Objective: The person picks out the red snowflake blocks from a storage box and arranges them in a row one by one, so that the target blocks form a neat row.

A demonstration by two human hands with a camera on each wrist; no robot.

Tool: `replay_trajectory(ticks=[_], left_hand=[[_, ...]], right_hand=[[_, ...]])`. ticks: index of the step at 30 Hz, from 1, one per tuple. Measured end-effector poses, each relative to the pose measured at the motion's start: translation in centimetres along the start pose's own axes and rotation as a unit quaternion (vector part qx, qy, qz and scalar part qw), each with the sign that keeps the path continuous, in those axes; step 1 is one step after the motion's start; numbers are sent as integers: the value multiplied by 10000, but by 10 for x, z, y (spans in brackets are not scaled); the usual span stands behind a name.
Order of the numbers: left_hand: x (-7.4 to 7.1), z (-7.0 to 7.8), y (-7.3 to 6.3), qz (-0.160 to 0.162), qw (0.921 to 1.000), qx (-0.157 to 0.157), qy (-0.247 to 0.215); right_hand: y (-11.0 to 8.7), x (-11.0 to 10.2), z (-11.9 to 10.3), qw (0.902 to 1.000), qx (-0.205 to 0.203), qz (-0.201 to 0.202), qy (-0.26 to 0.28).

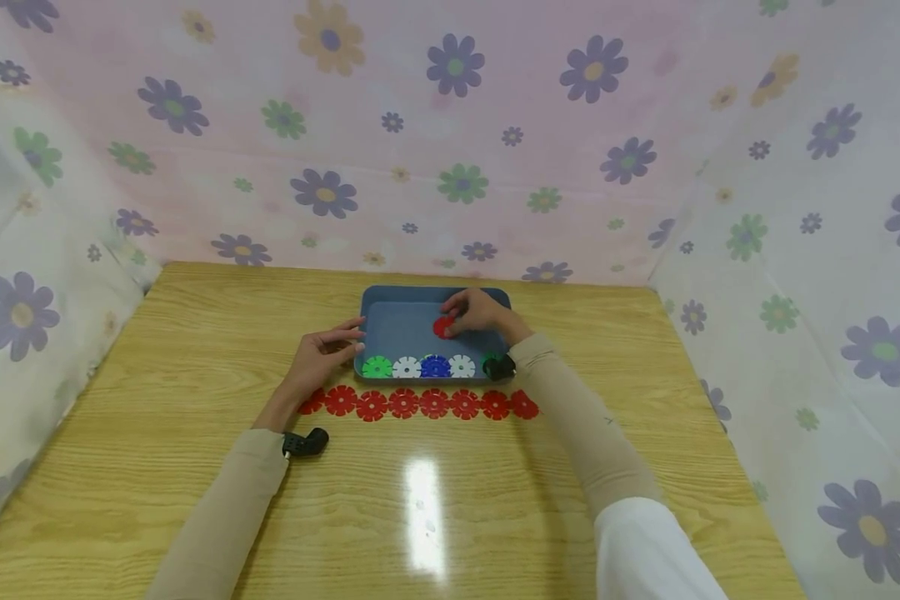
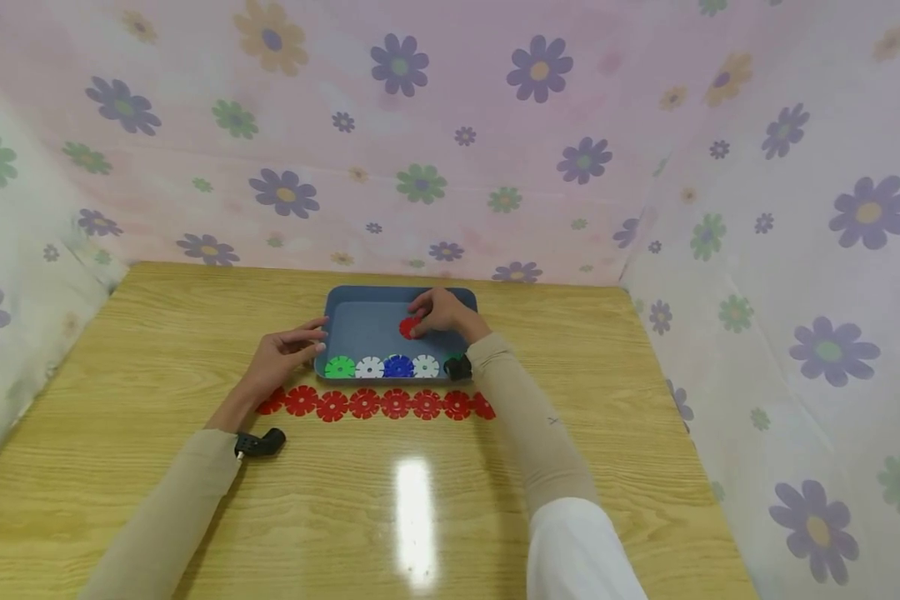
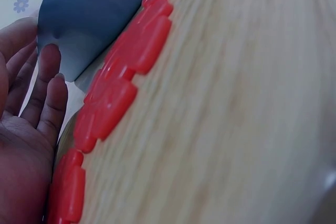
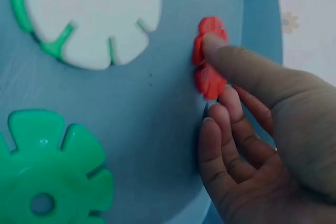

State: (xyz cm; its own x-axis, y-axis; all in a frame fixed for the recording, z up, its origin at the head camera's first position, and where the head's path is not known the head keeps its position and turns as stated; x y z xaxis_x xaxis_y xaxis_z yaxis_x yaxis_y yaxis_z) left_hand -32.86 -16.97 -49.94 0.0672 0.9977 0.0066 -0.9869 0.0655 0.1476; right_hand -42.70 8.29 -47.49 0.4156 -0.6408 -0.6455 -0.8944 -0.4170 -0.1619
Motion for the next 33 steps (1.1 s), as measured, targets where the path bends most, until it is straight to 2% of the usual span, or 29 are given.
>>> replay_trajectory(ticks=[13,19,27,33], left_hand=[[1,3,0,12,10000,27,-25],[0,0,1,32,10000,37,19],[-1,0,2,37,9999,94,31],[-1,1,2,50,9999,90,58]], right_hand=[[-3,-1,12,9998,22,106,-189],[-5,-2,16,9998,204,41,69],[-8,-7,24,9940,371,18,1033],[-17,-15,16,9754,200,-152,2189]])
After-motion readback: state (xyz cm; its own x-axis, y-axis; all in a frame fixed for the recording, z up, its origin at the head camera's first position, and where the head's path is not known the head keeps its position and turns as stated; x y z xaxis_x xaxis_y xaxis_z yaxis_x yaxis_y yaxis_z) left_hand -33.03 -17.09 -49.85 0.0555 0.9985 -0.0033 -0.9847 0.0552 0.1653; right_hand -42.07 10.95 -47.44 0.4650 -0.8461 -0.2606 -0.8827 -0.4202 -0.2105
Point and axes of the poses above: each hand's wrist, its own y-axis towards the middle knuckle, its own x-axis out of the palm, z = x × y, the point moved 9 cm from there along y, towards the middle knuckle, and after that the axes turned 9 degrees about z, right-handed, at the moved point
